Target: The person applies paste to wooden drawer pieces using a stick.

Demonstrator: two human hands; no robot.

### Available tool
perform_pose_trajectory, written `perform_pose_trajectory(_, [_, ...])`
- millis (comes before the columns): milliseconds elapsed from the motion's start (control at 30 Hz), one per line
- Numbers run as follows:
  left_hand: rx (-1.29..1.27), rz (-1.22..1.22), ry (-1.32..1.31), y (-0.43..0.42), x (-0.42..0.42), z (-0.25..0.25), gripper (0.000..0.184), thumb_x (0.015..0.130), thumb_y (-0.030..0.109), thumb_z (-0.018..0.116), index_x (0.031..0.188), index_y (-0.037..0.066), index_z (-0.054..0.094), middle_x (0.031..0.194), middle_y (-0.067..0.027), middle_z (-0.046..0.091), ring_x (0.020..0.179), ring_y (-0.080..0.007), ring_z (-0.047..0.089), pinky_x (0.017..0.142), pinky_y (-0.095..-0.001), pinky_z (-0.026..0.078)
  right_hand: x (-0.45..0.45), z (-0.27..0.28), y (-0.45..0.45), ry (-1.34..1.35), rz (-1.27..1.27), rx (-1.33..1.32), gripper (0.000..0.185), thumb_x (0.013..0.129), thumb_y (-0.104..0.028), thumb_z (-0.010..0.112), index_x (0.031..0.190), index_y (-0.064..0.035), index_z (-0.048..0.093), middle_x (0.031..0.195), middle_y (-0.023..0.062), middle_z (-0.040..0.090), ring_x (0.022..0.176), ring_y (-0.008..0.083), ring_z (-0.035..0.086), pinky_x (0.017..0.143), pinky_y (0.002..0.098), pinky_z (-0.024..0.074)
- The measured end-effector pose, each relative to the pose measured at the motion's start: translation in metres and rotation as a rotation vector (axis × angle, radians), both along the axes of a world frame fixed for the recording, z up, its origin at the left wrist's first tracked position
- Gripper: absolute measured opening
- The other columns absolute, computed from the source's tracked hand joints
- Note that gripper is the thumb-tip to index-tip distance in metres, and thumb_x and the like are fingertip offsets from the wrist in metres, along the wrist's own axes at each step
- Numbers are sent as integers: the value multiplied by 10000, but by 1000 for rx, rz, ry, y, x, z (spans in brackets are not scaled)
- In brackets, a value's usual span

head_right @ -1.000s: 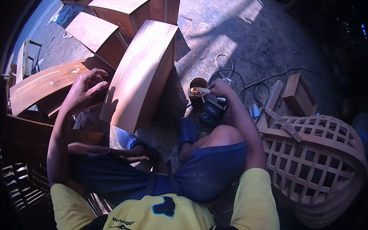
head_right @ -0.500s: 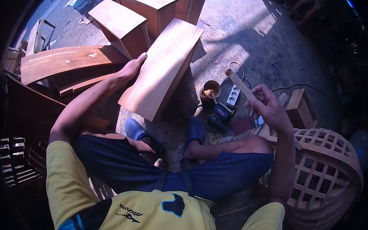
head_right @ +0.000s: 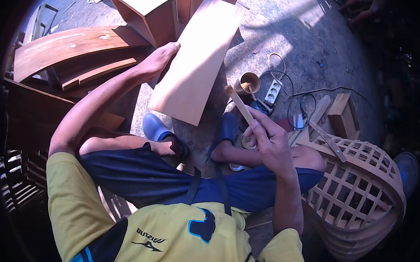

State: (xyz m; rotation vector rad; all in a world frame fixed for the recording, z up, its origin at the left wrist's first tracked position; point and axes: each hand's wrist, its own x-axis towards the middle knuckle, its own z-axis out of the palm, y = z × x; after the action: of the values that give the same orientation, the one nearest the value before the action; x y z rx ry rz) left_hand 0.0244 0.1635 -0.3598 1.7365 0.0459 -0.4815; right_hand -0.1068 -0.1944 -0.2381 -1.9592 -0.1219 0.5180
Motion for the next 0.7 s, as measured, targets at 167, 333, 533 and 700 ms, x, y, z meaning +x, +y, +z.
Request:
perform_pose_trajectory(167, [990,-165,-1093,-28,21,18,645,1086,345,457,1632,92,224,1657,-235,281,1556,-399,234,1251,-507,266,8,-9,-13,5,-166,110,397,1093,-168,487,1450,-16,568,852,53,667,667,59,553,609,213,472])
perform_pose_trajectory(333, [743,-472,-958,-101,-54,13,821,1037,632,373,1584,21,339,1690,-227,208,1586,-391,134,1293,-513,104,12,-7,-21,-69,-287,255,412,1095,-198,488,1451,-1,553,859,60,671,645,62,563,571,210,470])
perform_pose_trajectory(533, [174,-1215,-956,-112,-201,49,586,1066,481,465,1537,132,471,1674,-160,297,1571,-326,244,1279,-522,207,12,-22,-47,-56,-429,382,415,1094,-224,483,1430,6,561,832,81,679,632,77,595,591,219,505])
perform_pose_trajectory(700, [646,-532,-908,-96,-118,59,638,1020,380,522,1592,145,368,1683,-159,263,1564,-376,219,1275,-526,201,5,-25,-46,-34,-337,420,415,1093,-225,475,1425,7,565,858,98,701,640,85,609,599,230,510])
